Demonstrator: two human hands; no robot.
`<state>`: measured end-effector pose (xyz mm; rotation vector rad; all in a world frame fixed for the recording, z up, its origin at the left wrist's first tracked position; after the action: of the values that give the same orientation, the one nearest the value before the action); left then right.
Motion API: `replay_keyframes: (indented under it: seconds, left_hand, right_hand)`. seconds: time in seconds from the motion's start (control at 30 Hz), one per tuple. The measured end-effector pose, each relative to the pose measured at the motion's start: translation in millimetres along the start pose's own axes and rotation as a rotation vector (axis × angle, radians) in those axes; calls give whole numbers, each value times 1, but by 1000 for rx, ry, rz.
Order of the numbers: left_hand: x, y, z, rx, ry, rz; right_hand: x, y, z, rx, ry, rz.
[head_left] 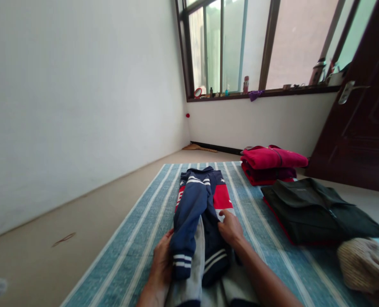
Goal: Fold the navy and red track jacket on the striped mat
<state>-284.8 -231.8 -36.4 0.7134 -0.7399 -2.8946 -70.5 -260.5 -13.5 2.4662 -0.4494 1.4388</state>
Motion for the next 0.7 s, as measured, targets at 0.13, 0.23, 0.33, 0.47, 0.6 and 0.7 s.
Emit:
replay_keyframes:
  seconds: [0.13, 0.23, 0.33, 0.47, 0.6, 0.7]
  left_hand:
    - [4, -6, -2, -77, -63, -30]
    - [5, -8, -5, -67, -47, -37]
    - [7, -9, -5, -61, -50, -26]
    - [9, -10, -6, -74, -60, -38]
    - [7, -8, -6, -73, -56, -50]
    - [5, -3, -4, -64, -52, -36]
  right_hand:
    - [0, 8, 1, 8, 80, -10]
    - [4, 9, -13, 117, 165, 15]
    - [6, -2, -37, 392, 257, 26]
    - [-1, -25, -43, 549, 272, -25]
    - [-13, -35, -26, 475, 264, -17]
    - [-19, -34, -21, 444, 255, -10]
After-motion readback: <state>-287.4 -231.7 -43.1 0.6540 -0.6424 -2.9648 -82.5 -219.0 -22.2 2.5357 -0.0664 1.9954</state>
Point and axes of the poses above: each hand's wrist, its own y-axis away from the middle knuckle, its own x-axis out of the back of the hand, z = x × y, the point moved 5 cm from there along -y, towards the middle knuckle, and after that the axes turned 1 degree about -z, right-handed, at the moved point
